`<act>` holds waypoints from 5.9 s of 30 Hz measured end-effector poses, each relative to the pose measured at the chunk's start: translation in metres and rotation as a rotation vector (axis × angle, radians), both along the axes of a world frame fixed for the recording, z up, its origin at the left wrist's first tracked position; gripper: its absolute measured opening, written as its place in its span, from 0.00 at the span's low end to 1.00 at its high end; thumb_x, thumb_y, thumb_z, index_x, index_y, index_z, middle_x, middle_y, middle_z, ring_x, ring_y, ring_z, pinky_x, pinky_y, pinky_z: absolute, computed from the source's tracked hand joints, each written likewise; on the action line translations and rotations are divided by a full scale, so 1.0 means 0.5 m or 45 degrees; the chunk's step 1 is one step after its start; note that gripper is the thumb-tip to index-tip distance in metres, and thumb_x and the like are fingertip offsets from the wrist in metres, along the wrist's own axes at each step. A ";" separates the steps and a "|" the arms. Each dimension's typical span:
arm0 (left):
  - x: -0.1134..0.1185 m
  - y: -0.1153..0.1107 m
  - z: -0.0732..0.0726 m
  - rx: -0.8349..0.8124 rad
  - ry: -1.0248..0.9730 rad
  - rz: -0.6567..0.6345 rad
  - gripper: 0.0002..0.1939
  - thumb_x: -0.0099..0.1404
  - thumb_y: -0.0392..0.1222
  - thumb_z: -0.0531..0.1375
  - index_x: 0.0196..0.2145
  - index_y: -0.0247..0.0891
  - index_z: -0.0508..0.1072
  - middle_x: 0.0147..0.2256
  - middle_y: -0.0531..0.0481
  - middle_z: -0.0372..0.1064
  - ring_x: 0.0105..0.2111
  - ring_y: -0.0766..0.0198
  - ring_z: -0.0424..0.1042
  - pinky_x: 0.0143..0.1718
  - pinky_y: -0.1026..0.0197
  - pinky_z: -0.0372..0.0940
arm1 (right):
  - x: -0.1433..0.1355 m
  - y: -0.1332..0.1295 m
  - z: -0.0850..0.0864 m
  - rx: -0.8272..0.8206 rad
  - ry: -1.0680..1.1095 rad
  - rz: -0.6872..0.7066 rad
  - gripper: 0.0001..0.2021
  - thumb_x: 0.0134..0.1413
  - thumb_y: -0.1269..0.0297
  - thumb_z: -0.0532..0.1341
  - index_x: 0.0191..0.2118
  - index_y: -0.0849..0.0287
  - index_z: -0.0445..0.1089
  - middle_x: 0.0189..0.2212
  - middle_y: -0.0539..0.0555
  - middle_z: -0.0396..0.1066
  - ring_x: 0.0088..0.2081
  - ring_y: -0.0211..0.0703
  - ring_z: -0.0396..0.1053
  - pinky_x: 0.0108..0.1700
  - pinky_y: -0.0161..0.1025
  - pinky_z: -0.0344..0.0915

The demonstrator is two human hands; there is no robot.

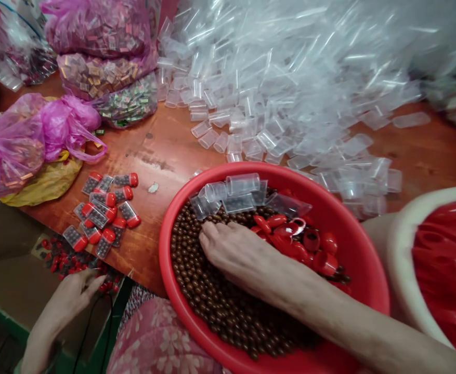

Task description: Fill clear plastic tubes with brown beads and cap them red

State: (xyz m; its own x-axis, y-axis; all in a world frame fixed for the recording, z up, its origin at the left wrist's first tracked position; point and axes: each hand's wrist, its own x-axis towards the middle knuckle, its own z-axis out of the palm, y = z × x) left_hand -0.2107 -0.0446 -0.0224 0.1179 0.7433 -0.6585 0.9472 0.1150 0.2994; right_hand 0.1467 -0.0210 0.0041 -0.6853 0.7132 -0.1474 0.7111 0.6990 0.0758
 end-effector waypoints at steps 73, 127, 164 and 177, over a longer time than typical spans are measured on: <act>0.363 0.076 0.104 0.074 -1.410 -0.333 0.07 0.69 0.35 0.55 0.43 0.36 0.71 0.42 0.49 0.74 0.43 0.66 0.72 0.47 0.67 0.65 | 0.144 -0.094 0.074 -0.699 1.093 -0.837 0.12 0.55 0.54 0.64 0.42 0.52 0.71 0.39 0.50 0.76 0.41 0.43 0.73 0.44 0.39 0.68; 0.437 0.056 0.095 -0.290 -1.632 0.456 0.09 0.59 0.41 0.61 0.35 0.36 0.66 0.29 0.53 0.66 0.30 0.68 0.65 0.34 0.64 0.61 | 0.039 -0.081 0.021 -0.515 2.050 -1.087 0.08 0.53 0.64 0.67 0.39 0.50 0.70 0.39 0.51 0.74 0.41 0.40 0.74 0.43 0.35 0.71; 0.415 0.060 0.084 -0.299 -1.587 0.259 0.04 0.61 0.35 0.60 0.35 0.34 0.71 0.26 0.55 0.64 0.26 0.70 0.61 0.29 0.67 0.58 | 0.028 -0.077 0.067 -0.118 1.718 -1.219 0.14 0.52 0.63 0.68 0.46 0.46 0.75 0.39 0.51 0.77 0.38 0.47 0.75 0.44 0.46 0.73; 0.410 0.058 0.066 -0.200 -1.452 0.041 0.08 0.65 0.43 0.59 0.33 0.35 0.68 0.26 0.56 0.61 0.27 0.69 0.57 0.29 0.66 0.56 | 0.032 -0.055 0.080 -0.182 1.423 -0.667 0.14 0.54 0.70 0.65 0.45 0.45 0.74 0.34 0.48 0.77 0.34 0.43 0.75 0.35 0.39 0.73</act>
State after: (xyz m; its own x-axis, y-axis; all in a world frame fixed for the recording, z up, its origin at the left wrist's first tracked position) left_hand -0.0056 -0.0155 0.0108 0.6871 0.6758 -0.2667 0.1307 0.2462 0.9604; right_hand 0.1630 -0.0484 0.0439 -0.1230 0.9642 0.2350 0.5326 0.2639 -0.8042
